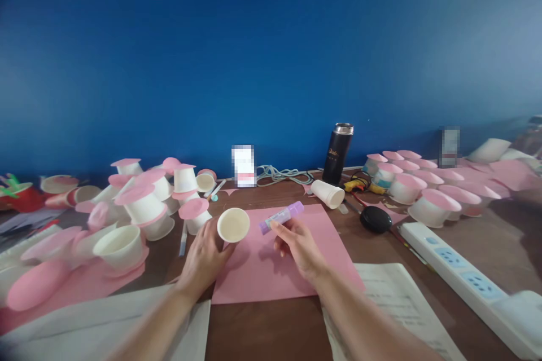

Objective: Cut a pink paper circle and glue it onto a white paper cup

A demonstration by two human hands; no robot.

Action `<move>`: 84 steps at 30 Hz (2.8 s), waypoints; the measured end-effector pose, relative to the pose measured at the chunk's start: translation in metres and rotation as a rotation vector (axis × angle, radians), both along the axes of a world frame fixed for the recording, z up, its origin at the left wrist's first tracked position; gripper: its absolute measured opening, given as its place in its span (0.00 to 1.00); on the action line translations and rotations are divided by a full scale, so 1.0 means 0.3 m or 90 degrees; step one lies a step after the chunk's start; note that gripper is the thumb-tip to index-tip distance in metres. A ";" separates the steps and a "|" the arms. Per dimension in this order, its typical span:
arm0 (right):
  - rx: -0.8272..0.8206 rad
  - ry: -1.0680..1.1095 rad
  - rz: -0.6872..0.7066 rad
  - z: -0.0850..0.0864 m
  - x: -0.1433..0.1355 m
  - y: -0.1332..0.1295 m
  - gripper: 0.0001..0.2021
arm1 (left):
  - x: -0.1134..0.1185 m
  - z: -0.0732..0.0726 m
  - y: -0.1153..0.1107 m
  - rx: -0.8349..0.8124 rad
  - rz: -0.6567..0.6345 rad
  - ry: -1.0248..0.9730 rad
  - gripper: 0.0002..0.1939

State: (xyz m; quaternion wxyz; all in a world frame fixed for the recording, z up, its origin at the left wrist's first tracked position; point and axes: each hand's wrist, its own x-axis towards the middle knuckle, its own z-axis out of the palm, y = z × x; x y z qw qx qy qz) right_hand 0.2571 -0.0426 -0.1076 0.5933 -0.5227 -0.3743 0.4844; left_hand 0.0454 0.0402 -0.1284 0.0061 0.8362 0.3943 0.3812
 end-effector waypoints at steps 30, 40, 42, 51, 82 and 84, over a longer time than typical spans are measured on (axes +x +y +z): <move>0.028 0.157 0.171 -0.018 -0.010 -0.045 0.22 | -0.007 -0.057 0.020 -0.026 0.059 -0.041 0.25; 0.048 0.114 0.126 0.000 -0.020 -0.013 0.24 | -0.009 -0.057 0.032 0.005 0.047 -0.016 0.27; 0.052 0.107 0.127 0.006 -0.022 -0.012 0.24 | -0.011 -0.066 0.038 0.011 0.047 -0.009 0.27; 0.078 0.076 0.140 -0.002 -0.016 -0.016 0.22 | -0.015 -0.061 0.039 0.000 0.043 0.010 0.26; 0.055 0.068 0.036 0.032 0.006 0.013 0.25 | 0.082 0.004 0.087 0.039 0.088 -0.017 0.25; 0.057 0.068 0.038 0.029 0.004 0.018 0.26 | 0.088 -0.002 0.095 0.045 0.073 0.002 0.25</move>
